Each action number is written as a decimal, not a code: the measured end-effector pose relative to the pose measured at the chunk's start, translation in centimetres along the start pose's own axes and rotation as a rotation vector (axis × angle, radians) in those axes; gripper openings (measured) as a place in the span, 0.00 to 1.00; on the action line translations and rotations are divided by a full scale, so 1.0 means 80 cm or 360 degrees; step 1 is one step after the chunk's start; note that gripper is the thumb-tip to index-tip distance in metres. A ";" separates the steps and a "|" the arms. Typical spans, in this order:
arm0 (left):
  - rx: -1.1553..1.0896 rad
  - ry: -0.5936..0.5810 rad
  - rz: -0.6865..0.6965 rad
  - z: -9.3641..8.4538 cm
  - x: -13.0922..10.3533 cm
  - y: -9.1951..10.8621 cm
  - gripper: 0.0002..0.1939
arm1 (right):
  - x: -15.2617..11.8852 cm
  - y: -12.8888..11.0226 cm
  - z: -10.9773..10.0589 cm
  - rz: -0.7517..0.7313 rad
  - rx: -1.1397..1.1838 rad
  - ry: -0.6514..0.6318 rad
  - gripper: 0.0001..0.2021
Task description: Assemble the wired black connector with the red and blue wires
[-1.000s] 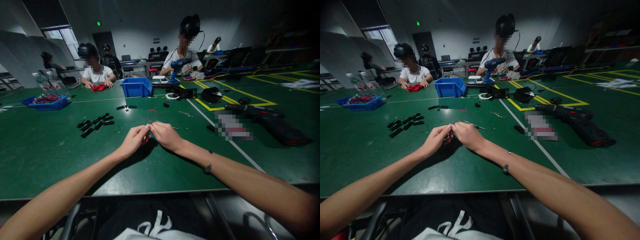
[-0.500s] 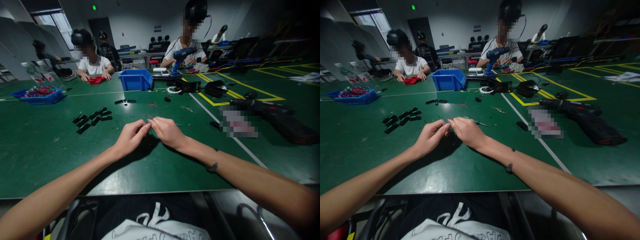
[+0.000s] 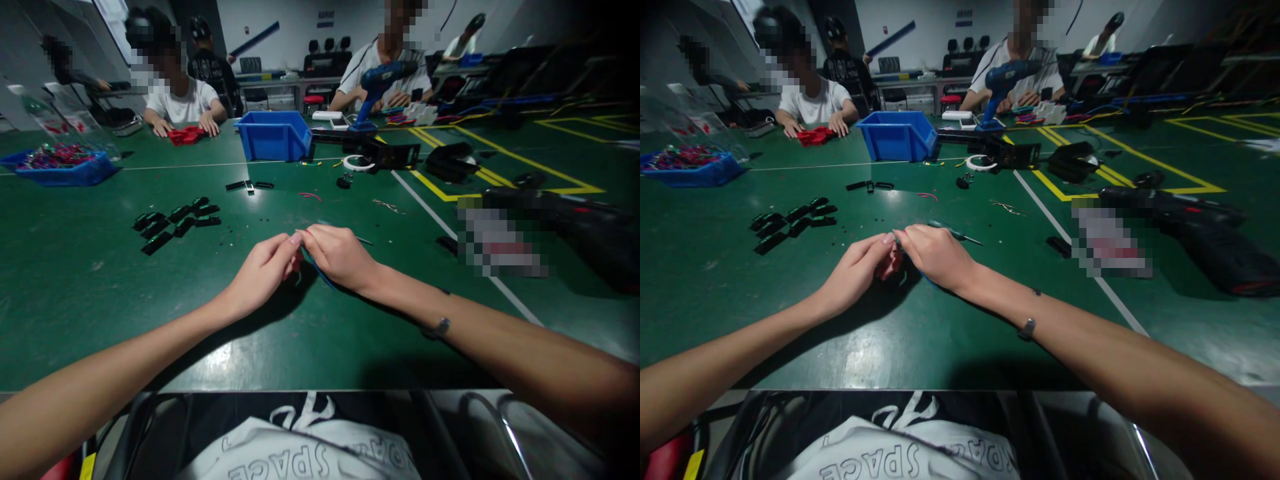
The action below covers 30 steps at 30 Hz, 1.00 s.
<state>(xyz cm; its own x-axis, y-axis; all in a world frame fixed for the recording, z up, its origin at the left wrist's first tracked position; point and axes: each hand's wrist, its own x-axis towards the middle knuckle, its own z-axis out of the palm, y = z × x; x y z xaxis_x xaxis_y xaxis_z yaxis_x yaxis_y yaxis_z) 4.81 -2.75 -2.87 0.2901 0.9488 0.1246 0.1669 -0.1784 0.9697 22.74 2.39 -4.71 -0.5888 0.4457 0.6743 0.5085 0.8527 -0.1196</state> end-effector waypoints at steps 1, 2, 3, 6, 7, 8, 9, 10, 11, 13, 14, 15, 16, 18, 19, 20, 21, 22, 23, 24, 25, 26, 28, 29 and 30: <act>0.0109 0.0000 0.0074 -0.002 0.000 0.000 0.21 | 0.000 0.000 0.000 -0.0003 0.0018 0.0009 0.21; 0.0190 -0.0012 0.0122 -0.003 -0.001 0.000 0.21 | -0.001 0.000 0.000 -0.0011 0.0039 0.0018 0.21; 0.0243 -0.0032 0.0154 -0.005 0.000 0.001 0.21 | -0.001 0.000 0.000 -0.0022 0.0059 0.0025 0.21; 0.0242 -0.0101 0.0200 -0.007 0.001 0.001 0.22 | -0.001 -0.003 -0.002 -0.0049 0.0081 0.0039 0.20; 0.0196 -0.0122 0.0192 -0.007 0.001 0.001 0.23 | 0.000 -0.004 -0.002 -0.0059 0.0082 0.0046 0.20; 0.0126 -0.0133 0.0167 -0.006 0.002 0.001 0.23 | 0.000 -0.006 -0.003 -0.0061 0.0087 0.0061 0.20; 0.0037 -0.0135 0.0121 -0.005 0.002 0.001 0.23 | 0.001 -0.007 -0.003 -0.0060 0.0095 0.0074 0.20; -0.0071 -0.0131 0.0057 -0.004 0.003 0.002 0.22 | 0.001 -0.008 -0.004 -0.0056 0.0104 0.0088 0.20; -0.0200 -0.0123 -0.0024 -0.002 0.003 0.003 0.22 | 0.002 -0.008 -0.004 -0.0055 0.0109 0.0100 0.20; -0.0527 -0.0100 -0.0236 0.000 0.005 0.006 0.20 | 0.003 -0.009 -0.005 -0.0071 0.0082 0.0120 0.20; -0.0706 -0.0103 -0.0372 0.000 0.005 0.009 0.18 | 0.003 -0.009 -0.005 -0.0103 0.0046 0.0121 0.20; -0.0882 -0.0117 -0.0523 0.000 0.006 0.013 0.17 | 0.003 -0.009 -0.006 -0.0143 -0.0001 0.0121 0.20; -0.1038 -0.0148 -0.0681 -0.001 0.007 0.017 0.16 | 0.003 -0.009 -0.006 -0.0184 -0.0047 0.0126 0.20; -0.1233 -0.0296 -0.1017 -0.005 0.009 0.026 0.18 | 0.002 -0.009 -0.006 -0.0246 -0.0114 0.0125 0.20; -0.1297 -0.0329 -0.1109 -0.007 0.009 0.029 0.18 | 0.001 -0.008 -0.006 -0.0254 -0.0127 0.0121 0.20; -0.1328 -0.0358 -0.1169 -0.009 0.010 0.031 0.19 | 0.000 -0.008 -0.006 -0.0247 -0.0132 0.0113 0.20; -0.1333 -0.0370 -0.1196 -0.011 0.010 0.032 0.19 | 0.000 -0.008 -0.005 -0.0239 -0.0134 0.0103 0.20; -0.1310 -0.0376 -0.1196 -0.012 0.010 0.032 0.19 | -0.001 -0.008 -0.005 -0.0237 -0.0133 0.0091 0.20; -0.1263 -0.0374 -0.1170 -0.012 0.010 0.031 0.19 | -0.001 -0.008 -0.004 -0.0238 -0.0132 0.0086 0.20; -0.1193 -0.0370 -0.1124 -0.012 0.010 0.029 0.20 | -0.001 -0.008 -0.004 -0.0243 -0.0126 0.0089 0.20; -0.1106 -0.0359 -0.1056 -0.011 0.010 0.026 0.20 | -0.002 -0.008 -0.003 -0.0249 -0.0111 0.0095 0.19; -0.1012 -0.0339 -0.0964 -0.011 0.009 0.024 0.19 | -0.002 -0.008 -0.003 -0.0246 -0.0086 0.0103 0.19; -0.0835 -0.0259 -0.0719 -0.009 0.009 0.018 0.17 | -0.001 -0.007 -0.002 -0.0193 -0.0014 0.0110 0.18; -0.0768 -0.0205 -0.0585 -0.009 0.009 0.016 0.16 | -0.001 -0.007 -0.002 -0.0157 0.0019 0.0105 0.18; -0.0713 -0.0147 -0.0449 -0.009 0.010 0.015 0.14 | -0.001 -0.007 -0.002 -0.0117 0.0051 0.0099 0.18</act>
<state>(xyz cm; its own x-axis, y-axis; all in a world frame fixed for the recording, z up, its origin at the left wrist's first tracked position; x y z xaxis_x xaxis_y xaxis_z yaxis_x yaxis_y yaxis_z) 4.58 -2.05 -1.50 0.3775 0.9132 -0.1534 -0.1620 0.2282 0.9601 22.63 1.84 -4.62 -0.5830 0.3648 0.7259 0.4447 0.8911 -0.0907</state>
